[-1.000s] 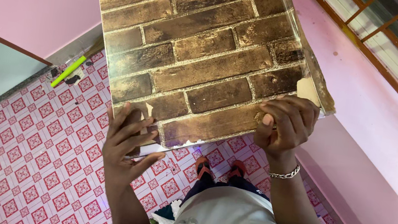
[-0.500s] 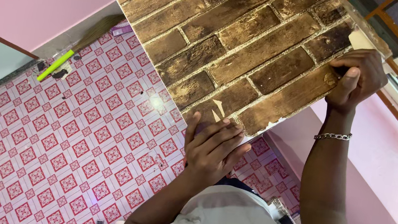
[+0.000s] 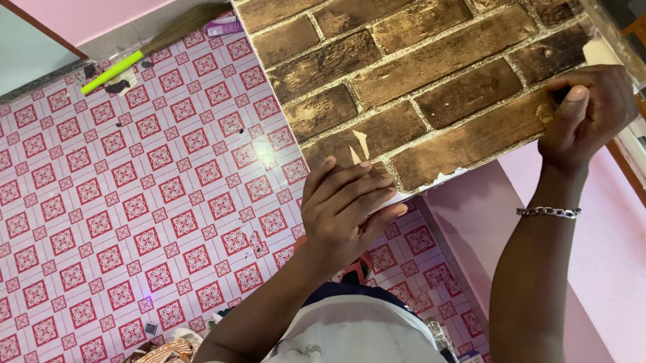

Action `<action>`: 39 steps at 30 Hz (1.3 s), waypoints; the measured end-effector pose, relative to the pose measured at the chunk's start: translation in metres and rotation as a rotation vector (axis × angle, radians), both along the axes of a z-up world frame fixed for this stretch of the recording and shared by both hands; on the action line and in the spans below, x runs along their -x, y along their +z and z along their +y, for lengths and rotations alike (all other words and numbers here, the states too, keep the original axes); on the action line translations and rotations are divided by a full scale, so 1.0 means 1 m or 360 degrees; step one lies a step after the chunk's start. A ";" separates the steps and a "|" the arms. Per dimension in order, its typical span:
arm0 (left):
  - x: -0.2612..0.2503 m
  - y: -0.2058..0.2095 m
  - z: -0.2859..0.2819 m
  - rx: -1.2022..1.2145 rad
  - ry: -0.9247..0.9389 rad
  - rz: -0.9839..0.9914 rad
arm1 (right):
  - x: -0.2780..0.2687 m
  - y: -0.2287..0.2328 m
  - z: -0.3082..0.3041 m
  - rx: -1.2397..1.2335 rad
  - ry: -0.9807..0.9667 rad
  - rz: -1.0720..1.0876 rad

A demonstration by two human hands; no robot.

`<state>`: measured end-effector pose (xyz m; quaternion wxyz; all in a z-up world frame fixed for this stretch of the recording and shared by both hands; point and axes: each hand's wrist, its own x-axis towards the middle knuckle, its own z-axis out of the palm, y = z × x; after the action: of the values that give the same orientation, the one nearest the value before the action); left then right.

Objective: The person assembles a white cabinet by aligning panels and pressing decorative wood-patterned sheets onto the surfaces by hand.

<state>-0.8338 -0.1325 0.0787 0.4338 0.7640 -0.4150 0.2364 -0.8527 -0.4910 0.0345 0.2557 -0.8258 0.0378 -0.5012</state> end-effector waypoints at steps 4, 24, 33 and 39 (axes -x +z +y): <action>0.000 0.006 0.003 -0.0191 0.0036 0.0061 | 0.000 0.021 -0.010 0.0355 -0.0307 0.0500; -0.008 0.004 0.009 -0.0276 0.0060 -0.0099 | -0.026 0.030 -0.015 0.0175 -0.0648 0.1077; -0.004 -0.002 0.002 -0.0097 0.0100 -0.0080 | -0.001 -0.007 0.055 -0.0383 -0.0216 -0.0157; -0.001 0.005 -0.004 -0.0128 0.0134 -0.0114 | -0.002 0.011 0.055 -0.0298 -0.0115 -0.0407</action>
<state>-0.8328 -0.1364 0.0836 0.3772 0.7887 -0.4068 0.2648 -0.8508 -0.4355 0.0451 0.3162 -0.7260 0.0812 -0.6053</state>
